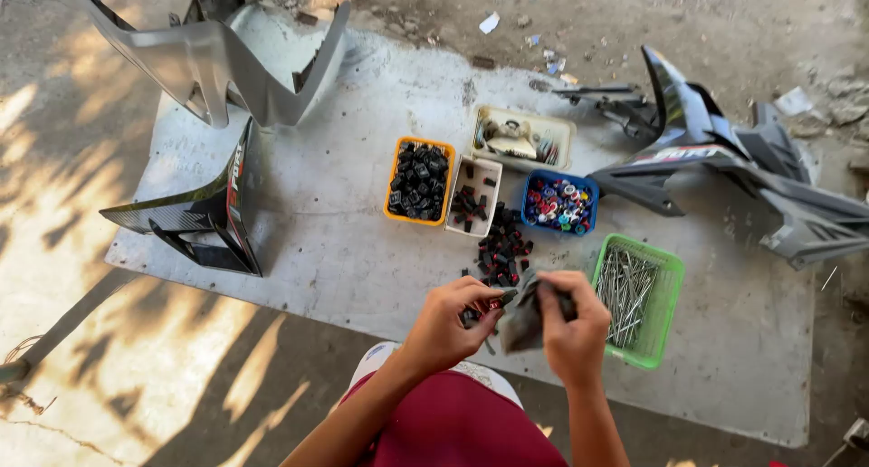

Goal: The person repeatedly picks up small black plastic parts with red accents from a table and wipes them with a grey cloth. The parts are handled one by one and placed back on the table after cleaning.

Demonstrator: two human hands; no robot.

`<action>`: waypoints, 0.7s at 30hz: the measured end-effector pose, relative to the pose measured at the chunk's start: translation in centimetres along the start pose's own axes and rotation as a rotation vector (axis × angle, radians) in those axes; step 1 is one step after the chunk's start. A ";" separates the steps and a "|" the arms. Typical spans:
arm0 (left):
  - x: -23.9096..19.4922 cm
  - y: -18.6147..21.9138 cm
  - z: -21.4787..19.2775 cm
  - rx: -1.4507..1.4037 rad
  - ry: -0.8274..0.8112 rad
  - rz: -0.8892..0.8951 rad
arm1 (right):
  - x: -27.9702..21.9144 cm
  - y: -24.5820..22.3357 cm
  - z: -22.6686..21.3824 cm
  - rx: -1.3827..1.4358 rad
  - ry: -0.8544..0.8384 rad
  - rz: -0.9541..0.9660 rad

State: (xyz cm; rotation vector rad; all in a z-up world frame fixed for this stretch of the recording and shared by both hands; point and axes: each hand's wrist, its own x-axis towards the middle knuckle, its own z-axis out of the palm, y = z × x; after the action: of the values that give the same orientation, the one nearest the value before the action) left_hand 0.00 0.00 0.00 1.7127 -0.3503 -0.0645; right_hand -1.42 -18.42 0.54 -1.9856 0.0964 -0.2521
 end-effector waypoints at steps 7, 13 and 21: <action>0.5 1.2 0.2 0.218 0.001 0.253 | -0.9 -3.6 0.4 -0.079 -0.011 -0.108; 1.6 3.8 -0.1 0.170 0.035 0.291 | -2.7 -4.8 -0.1 0.018 0.138 -0.069; 1.1 5.0 -0.3 -0.120 0.002 0.067 | -3.1 -4.9 0.0 -0.023 0.162 -0.190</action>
State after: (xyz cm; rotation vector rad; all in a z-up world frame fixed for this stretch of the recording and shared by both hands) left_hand 0.15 -0.64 5.09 1.5813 -0.3940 -0.0342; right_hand -4.62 -15.86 4.54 -1.9965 0.0136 -0.5369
